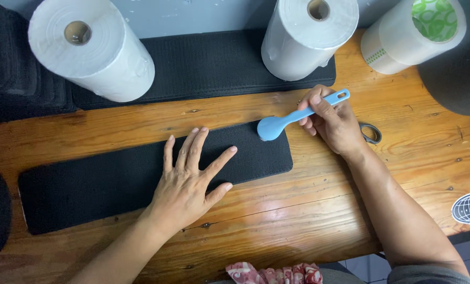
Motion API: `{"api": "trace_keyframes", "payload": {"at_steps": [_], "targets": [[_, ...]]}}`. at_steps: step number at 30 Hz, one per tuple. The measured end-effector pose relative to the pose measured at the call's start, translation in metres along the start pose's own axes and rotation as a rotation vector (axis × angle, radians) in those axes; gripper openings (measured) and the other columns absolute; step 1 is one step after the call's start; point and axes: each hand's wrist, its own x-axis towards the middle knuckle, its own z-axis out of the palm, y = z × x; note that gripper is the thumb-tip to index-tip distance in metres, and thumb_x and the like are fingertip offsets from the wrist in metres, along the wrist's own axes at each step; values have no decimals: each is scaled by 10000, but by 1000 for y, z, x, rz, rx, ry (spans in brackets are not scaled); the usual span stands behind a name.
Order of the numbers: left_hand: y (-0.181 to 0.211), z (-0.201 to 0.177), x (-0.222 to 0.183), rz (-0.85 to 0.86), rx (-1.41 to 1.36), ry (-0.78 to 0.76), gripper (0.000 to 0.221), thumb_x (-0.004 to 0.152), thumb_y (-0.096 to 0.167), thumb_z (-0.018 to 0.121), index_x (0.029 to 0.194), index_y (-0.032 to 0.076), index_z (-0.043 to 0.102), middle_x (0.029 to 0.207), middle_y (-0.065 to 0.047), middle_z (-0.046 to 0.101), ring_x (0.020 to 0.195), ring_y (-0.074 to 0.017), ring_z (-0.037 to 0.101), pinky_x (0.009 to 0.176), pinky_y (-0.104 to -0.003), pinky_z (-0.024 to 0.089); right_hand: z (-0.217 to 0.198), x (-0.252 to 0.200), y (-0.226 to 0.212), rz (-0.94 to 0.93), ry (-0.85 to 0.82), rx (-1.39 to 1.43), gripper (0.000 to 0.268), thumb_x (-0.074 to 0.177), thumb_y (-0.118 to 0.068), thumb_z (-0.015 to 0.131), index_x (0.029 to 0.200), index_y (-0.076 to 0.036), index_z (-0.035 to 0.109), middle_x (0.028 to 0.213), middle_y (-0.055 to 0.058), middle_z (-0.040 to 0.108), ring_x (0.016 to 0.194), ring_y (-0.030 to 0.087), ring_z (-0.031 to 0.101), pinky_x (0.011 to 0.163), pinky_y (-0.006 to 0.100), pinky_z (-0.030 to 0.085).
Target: Spreading adhesive onto a black material strip using a blue spatula
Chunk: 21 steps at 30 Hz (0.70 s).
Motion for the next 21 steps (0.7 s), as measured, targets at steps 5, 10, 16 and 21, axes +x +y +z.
{"api": "trace_keyframes", "payload": {"at_steps": [5, 10, 16, 21], "targets": [[-1, -1, 0, -5, -6, 18, 696, 910, 602, 560, 1540, 347, 408, 1584, -254, 299, 1468, -375, 347, 1153, -640, 254, 4, -2, -1, -8, 8, -37, 345, 1075, -312, 497, 862, -69, 619, 676, 74, 546, 593, 124, 493, 498, 223, 346], [-3, -1, 0, 15, -11, 27, 701, 910, 608, 565, 1541, 347, 406, 1587, -251, 291, 1459, -375, 359, 1160, -636, 251, 1, 4, 0, 9, 85, -28, 333, 1014, -261, 498, 783, -48, 609, 672, 72, 492, 569, 103, 442, 486, 224, 279], [-7, -3, 2, 43, 2, 13, 676, 922, 596, 549, 1533, 334, 430, 1568, -256, 311, 1463, -372, 357, 1162, -637, 255, -11, 9, -5, -90, 197, 5, 362, 995, -277, 457, 696, -81, 517, 545, 63, 361, 492, 112, 281, 432, 248, 169], [-14, -6, 4, 49, 0, 5, 670, 933, 581, 559, 1541, 338, 416, 1554, -259, 318, 1448, -382, 371, 1157, -635, 259, -8, 10, -8, -109, 237, -1, 333, 988, -249, 444, 708, -82, 508, 546, 69, 383, 487, 111, 305, 443, 248, 191]]}}
